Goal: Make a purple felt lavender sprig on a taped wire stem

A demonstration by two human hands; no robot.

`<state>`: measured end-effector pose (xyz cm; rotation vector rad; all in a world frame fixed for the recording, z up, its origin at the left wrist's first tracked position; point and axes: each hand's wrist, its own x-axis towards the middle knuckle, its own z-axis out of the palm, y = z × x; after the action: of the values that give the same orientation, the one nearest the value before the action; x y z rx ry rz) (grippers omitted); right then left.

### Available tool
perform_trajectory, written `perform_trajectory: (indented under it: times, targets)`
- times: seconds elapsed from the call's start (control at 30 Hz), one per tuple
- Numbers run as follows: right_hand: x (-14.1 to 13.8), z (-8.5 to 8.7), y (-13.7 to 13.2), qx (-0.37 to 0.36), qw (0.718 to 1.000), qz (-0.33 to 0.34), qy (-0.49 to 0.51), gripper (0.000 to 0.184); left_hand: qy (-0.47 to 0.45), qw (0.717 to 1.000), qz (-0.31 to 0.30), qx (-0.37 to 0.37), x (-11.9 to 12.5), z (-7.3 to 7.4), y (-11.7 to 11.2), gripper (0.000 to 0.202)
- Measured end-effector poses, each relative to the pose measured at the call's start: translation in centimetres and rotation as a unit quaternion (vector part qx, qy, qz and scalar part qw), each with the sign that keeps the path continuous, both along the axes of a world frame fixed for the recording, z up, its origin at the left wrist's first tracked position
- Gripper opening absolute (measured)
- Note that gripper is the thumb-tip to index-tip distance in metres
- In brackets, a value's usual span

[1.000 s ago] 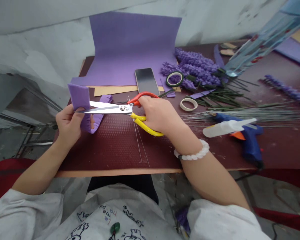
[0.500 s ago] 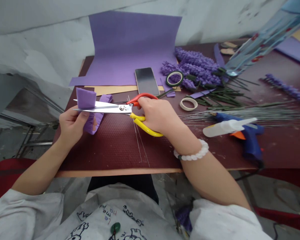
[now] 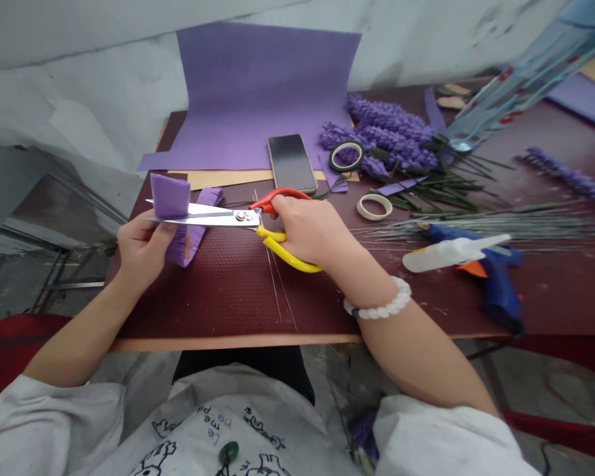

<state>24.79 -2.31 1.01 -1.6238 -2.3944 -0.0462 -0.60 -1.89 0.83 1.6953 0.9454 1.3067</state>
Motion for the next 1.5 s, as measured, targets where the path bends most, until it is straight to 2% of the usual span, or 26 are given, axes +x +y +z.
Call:
perform_trajectory:
  times: [0.23, 0.5, 0.7, 0.83, 1.03, 1.17, 1.33, 1.4, 1.5]
  targets:
    - [-0.5, -0.1, -0.1, -0.04, 0.998, -0.019, -0.032, 0.033, 0.02, 0.999, 0.028, -0.005, 0.2, 0.0, -0.2, 0.026]
    - [-1.1, 0.3, -0.4, -0.077, 0.995, -0.028, -0.054, 0.033, -0.006, 0.999, 0.031, -0.017, 0.2, 0.0, -0.1, 0.026]
    - [-0.4, -0.8, 0.0, -0.028, 0.999, 0.033, 0.018, 0.04, -0.057, 0.998, 0.025, -0.016, 0.0, 0.2, 0.2, 0.025]
    - [0.3, -1.3, 0.5, -0.012, 0.999, 0.03, 0.033, 0.04, -0.087, 0.995, 0.039, -0.005, -0.1, 0.2, 0.5, 0.022]
    - [0.3, -1.3, 0.5, 0.044, 0.998, 0.027, 0.043, 0.038, -0.097, 0.995, 0.011, -0.017, -0.1, 0.2, 0.4, 0.014]
    - [0.3, -1.4, 0.6, 0.073, 0.996, 0.026, 0.043, 0.034, -0.118, 0.993, 0.02, -0.014, -0.1, 0.2, 0.5, 0.014]
    - [0.4, -1.3, 0.8, 0.121, 0.988, -0.005, 0.096, 0.03, -0.185, 0.982, 0.031, -0.003, 0.0, 0.4, 0.7, 0.017]
    - [0.4, -1.3, 0.9, 0.121, 0.982, -0.026, 0.144, 0.029, -0.19, 0.982, 0.013, 0.005, -0.2, 0.2, 0.7, 0.019]
    - [0.2, -1.2, 1.0, 0.086, 0.969, -0.05, 0.224, 0.026, -0.15, 0.988, -0.04, 0.006, -0.6, -0.2, 0.5, 0.021]
